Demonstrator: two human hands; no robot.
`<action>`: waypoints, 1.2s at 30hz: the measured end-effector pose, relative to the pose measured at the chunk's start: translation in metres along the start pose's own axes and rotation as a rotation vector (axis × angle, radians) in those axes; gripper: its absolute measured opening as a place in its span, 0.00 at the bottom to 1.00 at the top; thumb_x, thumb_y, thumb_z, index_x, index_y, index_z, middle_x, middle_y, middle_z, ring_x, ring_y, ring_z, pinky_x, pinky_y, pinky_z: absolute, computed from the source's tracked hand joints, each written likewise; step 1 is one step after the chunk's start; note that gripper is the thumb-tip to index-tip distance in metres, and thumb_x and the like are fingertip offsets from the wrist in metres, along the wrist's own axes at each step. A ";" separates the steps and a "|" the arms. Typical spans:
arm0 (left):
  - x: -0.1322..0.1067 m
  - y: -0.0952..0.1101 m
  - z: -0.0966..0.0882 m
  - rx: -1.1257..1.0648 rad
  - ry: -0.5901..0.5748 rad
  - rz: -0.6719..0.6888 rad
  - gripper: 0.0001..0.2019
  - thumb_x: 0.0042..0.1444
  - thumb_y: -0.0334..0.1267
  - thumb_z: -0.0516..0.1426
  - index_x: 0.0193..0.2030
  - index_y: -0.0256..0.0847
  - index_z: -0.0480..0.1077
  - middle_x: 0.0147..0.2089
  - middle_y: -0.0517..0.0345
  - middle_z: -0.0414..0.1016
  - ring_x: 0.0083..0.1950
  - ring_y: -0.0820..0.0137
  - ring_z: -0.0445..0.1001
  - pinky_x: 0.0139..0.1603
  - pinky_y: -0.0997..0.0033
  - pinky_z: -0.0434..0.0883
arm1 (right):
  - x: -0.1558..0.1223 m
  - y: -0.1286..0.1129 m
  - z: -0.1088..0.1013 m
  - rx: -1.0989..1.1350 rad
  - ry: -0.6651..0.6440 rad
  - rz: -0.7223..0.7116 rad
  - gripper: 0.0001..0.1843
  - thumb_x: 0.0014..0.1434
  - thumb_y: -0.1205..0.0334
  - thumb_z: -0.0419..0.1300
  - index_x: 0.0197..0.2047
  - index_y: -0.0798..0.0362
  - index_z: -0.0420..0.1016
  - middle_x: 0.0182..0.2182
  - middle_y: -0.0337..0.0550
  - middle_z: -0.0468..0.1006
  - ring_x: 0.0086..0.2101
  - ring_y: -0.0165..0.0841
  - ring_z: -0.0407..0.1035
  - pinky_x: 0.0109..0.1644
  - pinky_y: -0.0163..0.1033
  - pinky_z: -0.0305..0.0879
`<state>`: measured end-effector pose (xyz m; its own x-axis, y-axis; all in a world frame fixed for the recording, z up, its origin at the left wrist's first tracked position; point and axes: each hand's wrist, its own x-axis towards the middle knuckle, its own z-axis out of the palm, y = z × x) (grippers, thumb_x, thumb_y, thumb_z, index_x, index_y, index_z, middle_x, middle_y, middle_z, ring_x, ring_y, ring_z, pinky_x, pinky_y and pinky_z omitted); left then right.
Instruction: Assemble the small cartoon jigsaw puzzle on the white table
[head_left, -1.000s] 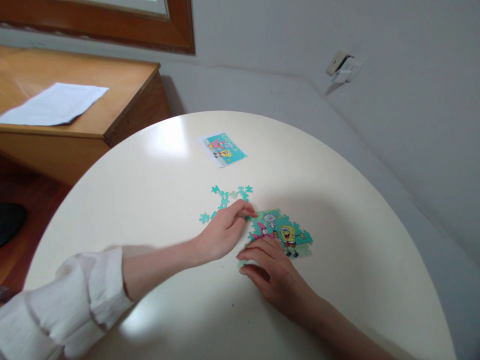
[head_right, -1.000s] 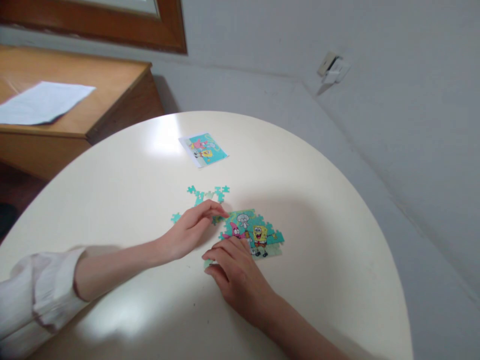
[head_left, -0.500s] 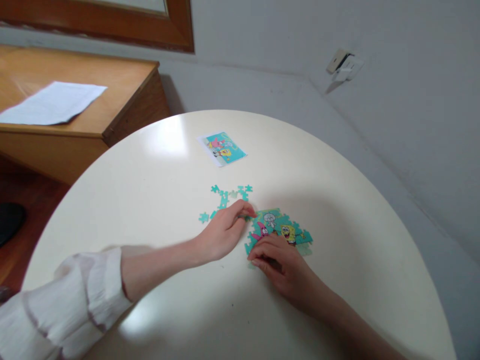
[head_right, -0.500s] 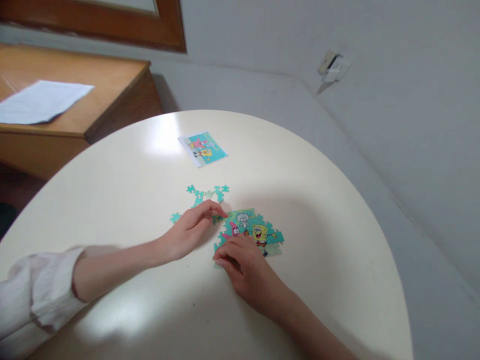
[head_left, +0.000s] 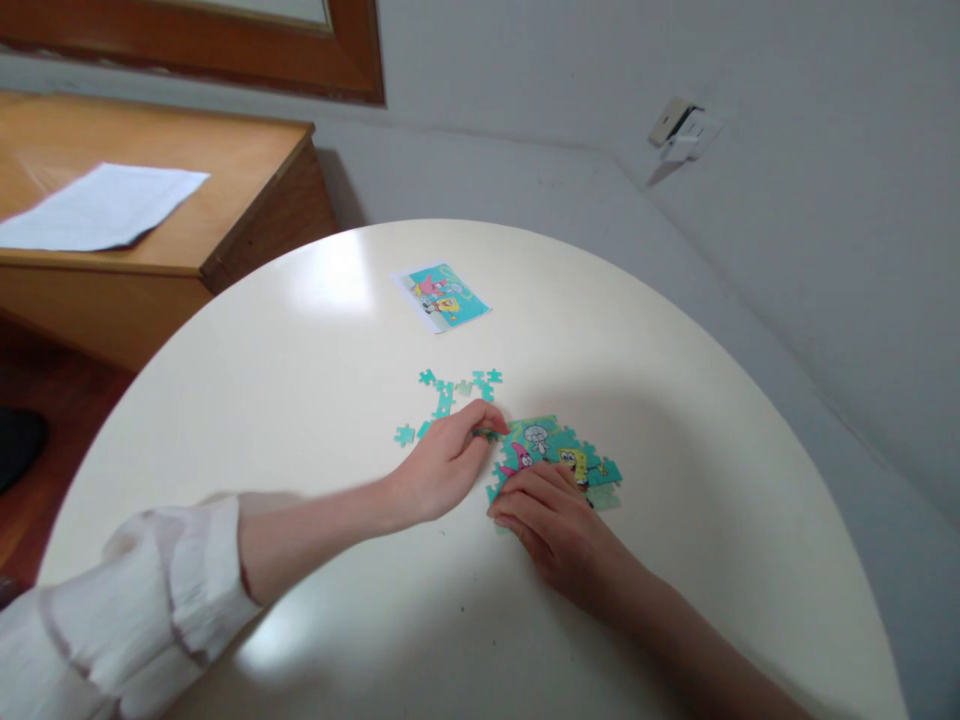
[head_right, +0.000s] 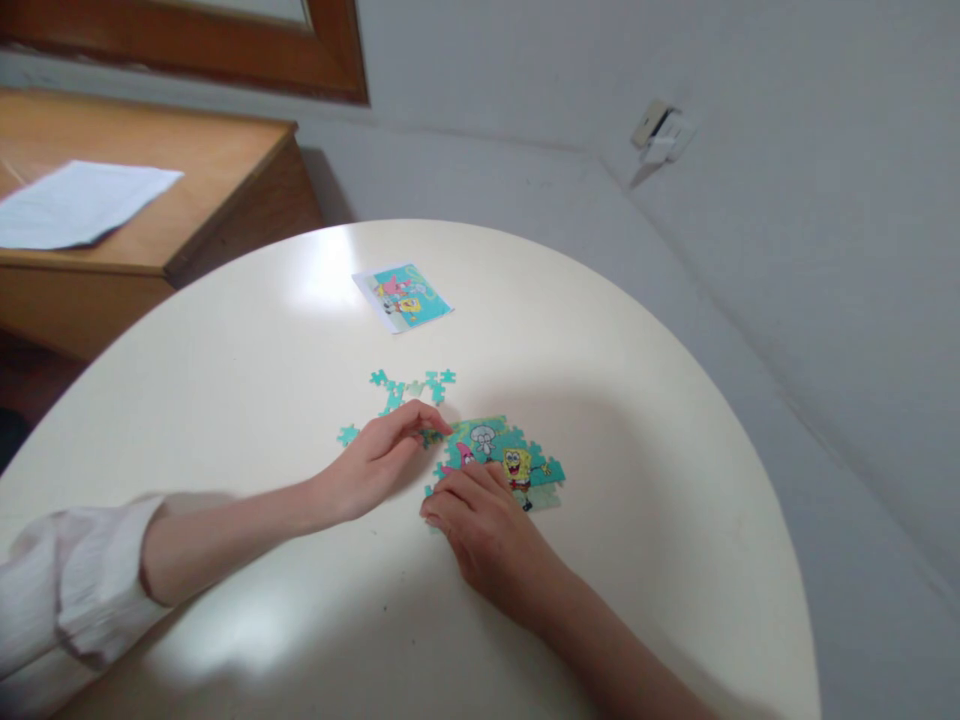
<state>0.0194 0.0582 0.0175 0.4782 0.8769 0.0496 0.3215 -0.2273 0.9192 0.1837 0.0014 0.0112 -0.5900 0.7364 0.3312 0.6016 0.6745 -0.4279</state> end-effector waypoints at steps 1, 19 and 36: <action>0.000 0.000 0.000 -0.001 -0.002 -0.002 0.13 0.48 0.28 0.42 0.38 0.39 0.64 0.38 0.57 0.72 0.41 0.70 0.70 0.46 0.67 0.67 | 0.000 0.001 0.000 -0.001 0.000 -0.006 0.10 0.61 0.70 0.48 0.31 0.53 0.68 0.28 0.40 0.73 0.32 0.31 0.63 0.40 0.38 0.54; 0.000 0.001 0.000 0.001 -0.009 -0.012 0.13 0.48 0.29 0.42 0.37 0.39 0.63 0.37 0.56 0.72 0.41 0.69 0.69 0.46 0.67 0.66 | -0.001 0.002 -0.014 0.008 0.051 -0.005 0.06 0.54 0.71 0.55 0.28 0.52 0.66 0.27 0.39 0.72 0.31 0.30 0.62 0.40 0.39 0.54; 0.000 0.000 0.000 -0.005 -0.001 0.012 0.13 0.48 0.28 0.42 0.36 0.39 0.63 0.37 0.57 0.72 0.41 0.69 0.69 0.45 0.67 0.66 | -0.002 0.004 -0.015 0.001 -0.085 0.042 0.05 0.54 0.66 0.58 0.36 0.51 0.71 0.31 0.41 0.74 0.34 0.33 0.66 0.42 0.40 0.55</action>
<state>0.0194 0.0582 0.0179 0.4831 0.8735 0.0606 0.3110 -0.2359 0.9206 0.1951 0.0040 0.0211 -0.6082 0.7566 0.2401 0.6263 0.6432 -0.4405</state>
